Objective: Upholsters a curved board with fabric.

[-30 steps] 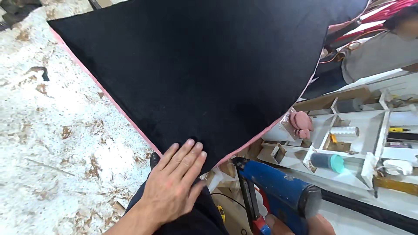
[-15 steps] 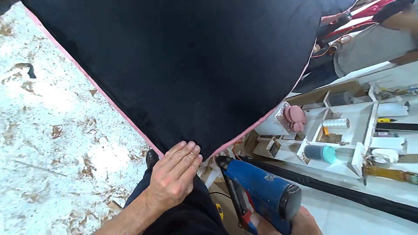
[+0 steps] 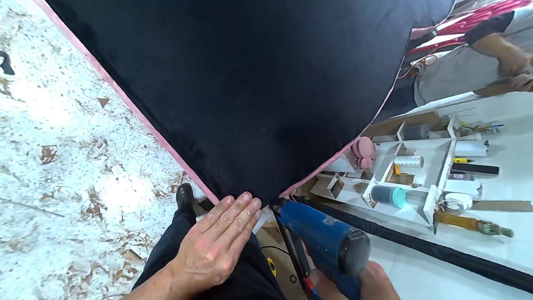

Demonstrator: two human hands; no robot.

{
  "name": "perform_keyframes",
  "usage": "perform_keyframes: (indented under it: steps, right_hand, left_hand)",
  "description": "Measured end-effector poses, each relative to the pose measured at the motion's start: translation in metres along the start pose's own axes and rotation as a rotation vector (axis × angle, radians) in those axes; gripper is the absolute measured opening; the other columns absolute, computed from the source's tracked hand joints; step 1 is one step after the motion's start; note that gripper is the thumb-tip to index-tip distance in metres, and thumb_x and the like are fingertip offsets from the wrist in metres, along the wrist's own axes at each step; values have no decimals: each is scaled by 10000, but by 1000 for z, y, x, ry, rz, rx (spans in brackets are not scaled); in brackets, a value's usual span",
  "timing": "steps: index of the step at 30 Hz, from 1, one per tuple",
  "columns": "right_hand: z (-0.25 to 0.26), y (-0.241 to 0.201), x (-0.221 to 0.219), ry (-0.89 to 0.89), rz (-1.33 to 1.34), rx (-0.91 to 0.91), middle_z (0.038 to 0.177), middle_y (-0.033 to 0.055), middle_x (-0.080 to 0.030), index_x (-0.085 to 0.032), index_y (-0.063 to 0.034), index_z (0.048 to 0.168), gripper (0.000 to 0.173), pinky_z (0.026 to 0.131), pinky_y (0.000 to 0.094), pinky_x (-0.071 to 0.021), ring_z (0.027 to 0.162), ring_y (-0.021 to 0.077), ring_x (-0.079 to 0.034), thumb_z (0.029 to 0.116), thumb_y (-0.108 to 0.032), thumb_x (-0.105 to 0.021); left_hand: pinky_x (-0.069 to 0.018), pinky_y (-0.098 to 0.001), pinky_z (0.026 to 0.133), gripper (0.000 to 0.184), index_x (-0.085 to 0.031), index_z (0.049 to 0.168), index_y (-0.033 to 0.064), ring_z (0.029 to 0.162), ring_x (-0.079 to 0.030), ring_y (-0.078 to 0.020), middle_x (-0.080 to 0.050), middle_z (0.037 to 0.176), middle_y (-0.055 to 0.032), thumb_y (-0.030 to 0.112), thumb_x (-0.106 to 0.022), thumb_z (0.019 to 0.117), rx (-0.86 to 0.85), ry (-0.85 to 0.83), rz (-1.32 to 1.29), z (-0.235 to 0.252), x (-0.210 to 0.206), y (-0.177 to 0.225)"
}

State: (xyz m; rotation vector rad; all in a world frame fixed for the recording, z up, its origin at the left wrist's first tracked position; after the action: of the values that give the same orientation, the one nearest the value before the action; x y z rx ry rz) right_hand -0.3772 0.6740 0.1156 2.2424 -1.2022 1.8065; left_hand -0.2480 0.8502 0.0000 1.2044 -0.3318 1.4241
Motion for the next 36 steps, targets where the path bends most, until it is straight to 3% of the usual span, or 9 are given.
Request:
perform_keyframes:
  steps: [5,11,16,20,23,26,30,33,36]
  right_hand:
    - [-17,-10,6,48,109,-20,724,21,-700,-674,2,977,310,573,291,-598,635,66,-692,862,-279,-736]
    - [-15,-20,-20,-3,75,-75,700,-24,-697,-707,-63,950,262,545,325,-582,624,71,-688,853,-305,-730]
    - [-25,-24,-9,30,137,-93,728,12,-707,-672,-9,1007,310,590,311,-607,647,80,-702,869,-283,-717]
    - [-21,-34,-21,-27,209,-51,727,18,-708,-671,-14,995,287,565,312,-607,634,89,-702,916,-288,-703]
    - [-21,-35,-31,-44,122,-124,709,-17,-695,-701,-63,969,279,555,347,-584,628,90,-687,866,-322,-727]
    - [-27,-22,-23,-16,116,-190,682,-18,-679,-688,-54,944,262,546,348,-578,609,95,-680,825,-285,-719]
    - [-31,-28,-12,43,248,-122,721,17,-690,-651,12,1006,273,573,308,-605,628,91,-693,859,-212,-702]
    - [-23,-39,-24,-28,228,-54,730,10,-704,-668,-21,1000,273,563,317,-602,638,92,-699,897,-269,-717]
    - [-19,-47,-38,-30,43,-86,711,-22,-688,-708,-71,974,275,561,354,-570,645,89,-681,845,-310,-749]
  left_hand:
    - [-404,-373,1163,382,-665,1344,115,1344,-577,-178,-647,1416,18,82,-551,981,-17,13,4,-11,-3,-1]
    - [-429,-367,1152,330,-690,1289,92,1335,-587,-197,-670,1382,-1,93,-538,996,-77,61,-143,-21,0,-10]
    - [-434,-363,1150,324,-696,1271,87,1312,-606,-201,-686,1357,-16,127,-529,996,-111,62,-231,-28,3,-16]
    - [-442,-362,1143,322,-696,1268,86,1308,-610,-205,-686,1358,-17,134,-519,1004,-132,72,-241,-27,4,-18]
    - [-452,-386,1145,252,-717,1192,93,1281,-629,-219,-725,1269,-46,116,-561,995,-139,96,-351,-47,14,-22]
    - [-451,-424,1125,228,-707,1164,145,1256,-628,-202,-729,1222,-27,180,-587,974,-9,92,-358,-98,28,-32]
    - [-517,-422,1010,220,-751,1035,175,1114,-691,-176,-757,1098,-2,168,-546,957,242,-4,-268,-146,21,-63]
    - [-548,-413,959,234,-771,1014,161,1071,-704,-195,-758,1100,-8,157,-551,935,427,-158,-258,-158,3,-82]
    - [-560,-416,957,230,-769,1014,156,1082,-705,-203,-757,1112,-4,144,-555,930,528,-227,-281,-161,1,-92]
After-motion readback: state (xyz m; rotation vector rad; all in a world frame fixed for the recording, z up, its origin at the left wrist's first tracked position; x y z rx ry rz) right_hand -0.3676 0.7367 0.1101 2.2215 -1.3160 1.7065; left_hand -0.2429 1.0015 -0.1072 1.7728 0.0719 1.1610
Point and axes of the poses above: each hand's wrist, its own z-axis towards the middle knuckle, its own x-axis out of the back of the hand, y = z × x, the point moved 6 cm from there along z, towards the middle knuckle
